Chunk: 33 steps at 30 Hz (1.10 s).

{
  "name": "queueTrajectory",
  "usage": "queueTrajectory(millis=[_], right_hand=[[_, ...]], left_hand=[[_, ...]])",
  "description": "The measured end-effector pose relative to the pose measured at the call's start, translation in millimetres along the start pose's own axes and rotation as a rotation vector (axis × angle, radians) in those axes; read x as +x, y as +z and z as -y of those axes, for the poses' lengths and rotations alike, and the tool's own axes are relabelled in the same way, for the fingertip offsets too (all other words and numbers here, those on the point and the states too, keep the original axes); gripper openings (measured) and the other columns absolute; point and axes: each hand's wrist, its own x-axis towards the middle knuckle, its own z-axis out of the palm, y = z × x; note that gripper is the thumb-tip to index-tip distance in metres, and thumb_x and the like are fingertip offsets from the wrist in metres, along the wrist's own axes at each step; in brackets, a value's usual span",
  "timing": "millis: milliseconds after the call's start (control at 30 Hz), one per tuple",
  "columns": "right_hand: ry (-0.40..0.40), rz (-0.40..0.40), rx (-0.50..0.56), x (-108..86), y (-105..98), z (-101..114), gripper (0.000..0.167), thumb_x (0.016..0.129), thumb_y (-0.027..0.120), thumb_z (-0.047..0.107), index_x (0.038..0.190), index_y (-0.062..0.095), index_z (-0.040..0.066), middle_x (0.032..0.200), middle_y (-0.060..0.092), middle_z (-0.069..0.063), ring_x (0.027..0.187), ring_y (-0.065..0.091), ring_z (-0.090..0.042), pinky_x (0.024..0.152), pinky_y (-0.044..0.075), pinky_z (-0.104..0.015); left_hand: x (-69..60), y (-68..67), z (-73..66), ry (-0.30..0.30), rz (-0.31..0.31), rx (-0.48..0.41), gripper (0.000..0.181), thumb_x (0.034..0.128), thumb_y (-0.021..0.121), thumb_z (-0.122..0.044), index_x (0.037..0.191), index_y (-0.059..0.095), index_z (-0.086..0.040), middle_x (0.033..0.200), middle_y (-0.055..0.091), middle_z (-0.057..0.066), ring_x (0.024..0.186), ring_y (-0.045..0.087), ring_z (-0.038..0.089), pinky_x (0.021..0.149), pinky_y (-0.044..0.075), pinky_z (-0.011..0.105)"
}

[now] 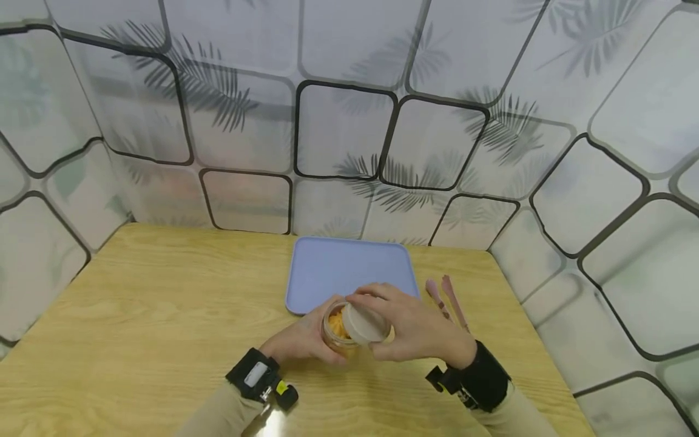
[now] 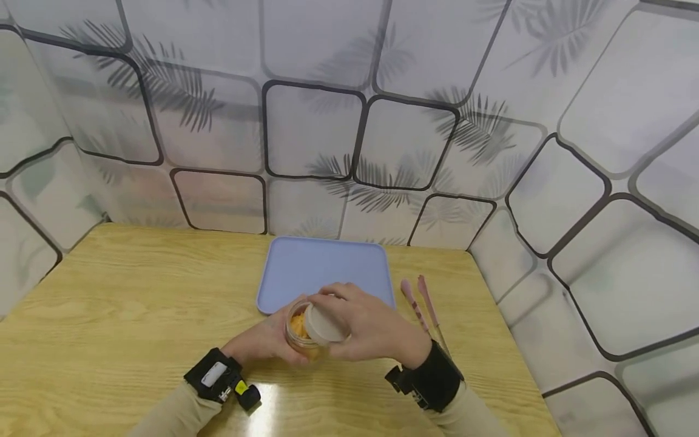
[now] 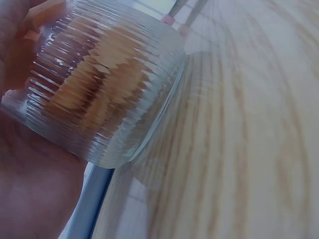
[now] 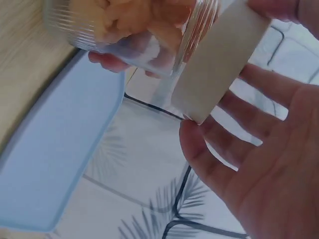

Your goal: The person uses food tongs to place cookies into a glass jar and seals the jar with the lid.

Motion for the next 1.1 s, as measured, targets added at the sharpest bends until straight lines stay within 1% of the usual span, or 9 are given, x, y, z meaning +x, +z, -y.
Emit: queueTrajectory(millis=[33,100,233,433,600,700,800,933,1100], right_hand=[[-0.039,0.018,-0.015,4.6,-1,1,0.076,0.08,0.078,0.02,0.15,0.05,0.012,0.145,0.053,-0.011,0.128,0.055,-0.028,0.094,0.056,-0.043],[-0.113,0.044,-0.044,13.1,-3,1,0.077,0.077,0.078,0.016,0.148,0.051,0.008,0.144,0.054,-0.013,0.129,0.054,-0.03,0.098,0.055,-0.045],[-0.179,0.141,-0.045,28.8,-12,1,0.079,0.073,0.077,0.009,0.148,0.051,0.008,0.148,0.053,-0.014,0.135,0.051,-0.031,0.105,0.051,-0.047],[-0.211,0.298,-0.051,47.1,-19,7,0.085,0.068,0.075,0.001,0.149,0.053,0.012,0.154,0.05,-0.01,0.142,0.048,-0.027,0.113,0.044,-0.044],[-0.169,0.409,-0.048,54.0,-20,11,0.088,0.067,0.075,-0.005,0.15,0.052,0.014,0.156,0.047,-0.008,0.143,0.046,-0.026,0.114,0.044,-0.042],[-0.136,0.413,-0.077,54.0,-19,13,0.084,0.072,0.079,-0.002,0.15,0.053,0.014,0.155,0.048,-0.01,0.14,0.048,-0.029,0.11,0.047,-0.043],[-0.119,0.378,-0.129,54.4,-17,17,0.074,0.078,0.084,0.01,0.147,0.056,0.014,0.15,0.054,-0.012,0.136,0.053,-0.03,0.107,0.05,-0.043],[-0.067,0.316,-0.215,53.0,-12,24,0.067,0.082,0.084,0.03,0.143,0.06,0.012,0.139,0.061,-0.01,0.122,0.061,-0.028,0.098,0.054,-0.039],[0.016,0.261,-0.27,50.7,-5,30,0.066,0.085,0.079,0.039,0.141,0.06,0.011,0.13,0.064,-0.01,0.104,0.064,-0.026,0.083,0.057,-0.033]], left_hand=[[-0.3,0.1,-0.3,-0.004,0.0,0.003,0.092,0.0704,0.089,-0.008,0.146,0.038,-0.021,0.137,0.051,0.008,0.124,0.05,0.024,0.108,0.041,0.037],[-0.6,0.5,-0.8,-0.007,0.006,-0.006,0.095,0.0714,0.089,-0.008,0.148,0.035,-0.021,0.137,0.05,0.009,0.124,0.05,0.025,0.108,0.041,0.037],[0.0,-1.5,-2.2,-0.01,0.031,-0.041,0.095,0.0751,0.087,-0.009,0.152,0.032,-0.017,0.14,0.05,0.01,0.125,0.051,0.025,0.109,0.041,0.038],[-0.5,-2.6,-2.4,-0.012,0.043,-0.043,0.081,0.0762,0.086,-0.006,0.145,0.043,-0.013,0.134,0.056,0.008,0.12,0.054,0.022,0.107,0.043,0.036],[0.6,-2.1,-1.2,0.008,0.046,-0.014,0.072,0.0764,0.085,-0.005,0.14,0.051,-0.011,0.128,0.06,0.008,0.116,0.057,0.021,0.105,0.044,0.035],[-0.4,-0.5,-0.3,-0.011,0.046,-0.013,0.079,0.0764,0.085,-0.006,0.144,0.045,-0.013,0.132,0.057,0.007,0.119,0.055,0.021,0.107,0.042,0.035],[-1.4,0.2,0.7,-0.031,0.031,-0.021,0.087,0.0752,0.086,-0.007,0.148,0.04,-0.015,0.135,0.055,0.007,0.122,0.053,0.021,0.109,0.04,0.036],[-0.1,0.7,2.8,-0.012,0.031,-0.043,0.088,0.0743,0.086,-0.005,0.148,0.04,-0.013,0.137,0.055,0.01,0.124,0.053,0.023,0.111,0.039,0.036],[-0.7,0.6,2.9,0.009,0.031,-0.053,0.094,0.0734,0.086,-0.004,0.152,0.036,-0.013,0.14,0.052,0.009,0.128,0.051,0.023,0.113,0.038,0.036]])
